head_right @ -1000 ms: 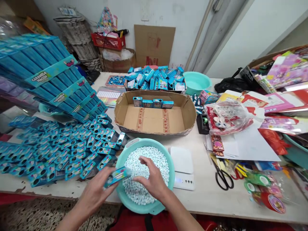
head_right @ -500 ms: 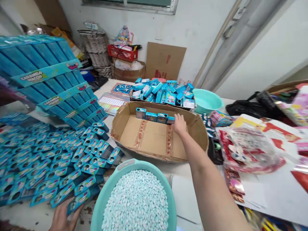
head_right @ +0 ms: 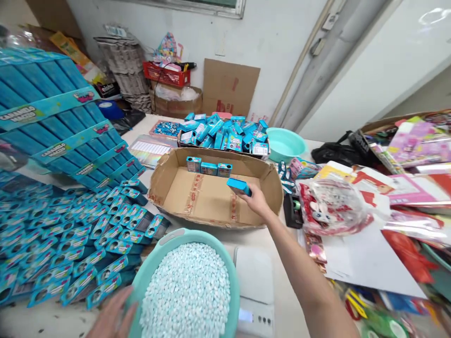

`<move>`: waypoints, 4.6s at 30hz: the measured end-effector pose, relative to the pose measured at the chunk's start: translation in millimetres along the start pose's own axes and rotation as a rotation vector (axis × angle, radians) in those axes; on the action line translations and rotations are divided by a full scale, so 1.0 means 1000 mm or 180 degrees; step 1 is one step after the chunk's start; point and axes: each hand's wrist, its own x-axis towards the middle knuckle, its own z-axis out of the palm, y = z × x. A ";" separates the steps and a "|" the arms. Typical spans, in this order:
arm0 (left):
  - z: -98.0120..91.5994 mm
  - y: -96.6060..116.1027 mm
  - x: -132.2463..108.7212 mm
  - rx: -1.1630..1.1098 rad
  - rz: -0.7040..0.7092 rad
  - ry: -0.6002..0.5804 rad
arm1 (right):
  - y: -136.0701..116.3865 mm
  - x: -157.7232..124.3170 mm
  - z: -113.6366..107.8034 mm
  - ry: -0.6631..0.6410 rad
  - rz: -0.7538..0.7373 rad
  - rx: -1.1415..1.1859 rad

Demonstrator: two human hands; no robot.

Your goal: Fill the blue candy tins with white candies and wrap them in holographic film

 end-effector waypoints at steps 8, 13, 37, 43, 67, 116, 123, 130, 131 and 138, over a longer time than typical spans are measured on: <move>0.075 0.064 0.054 0.0639 -0.0824 -0.1592 | -0.051 -0.215 -0.003 0.0327 0.2200 0.3915; 0.077 0.081 0.067 0.0349 -0.1025 -0.2053 | -0.052 -0.267 0.005 0.0669 0.3000 0.4305; 0.043 0.097 0.114 -0.4842 -0.4696 -0.2155 | -0.096 -0.299 0.001 0.0814 0.0920 0.1112; -0.001 0.136 0.132 -0.5012 -0.4116 -0.2026 | -0.112 -0.283 0.038 -0.0057 0.0672 0.0550; 0.013 0.170 0.123 -0.4479 -0.2764 -0.0638 | -0.134 -0.272 0.081 -0.0142 0.0330 0.0321; 0.006 0.175 0.133 -0.4432 -0.1384 -0.0855 | -0.145 -0.264 0.084 0.0559 0.0324 0.0853; 0.009 0.164 0.141 -0.4500 -0.1668 -0.0924 | -0.136 -0.271 0.065 0.0669 0.0166 0.0868; 0.073 0.099 0.120 -0.1503 -0.0631 -0.1909 | -0.115 -0.286 0.046 0.0820 0.0478 0.1104; 0.083 0.098 0.113 -0.1123 -0.0299 -0.2048 | -0.111 -0.286 0.047 0.0840 0.0517 0.1087; 0.101 0.112 0.086 -0.0059 0.0190 -0.2672 | -0.106 -0.276 0.052 0.0849 0.0468 0.0842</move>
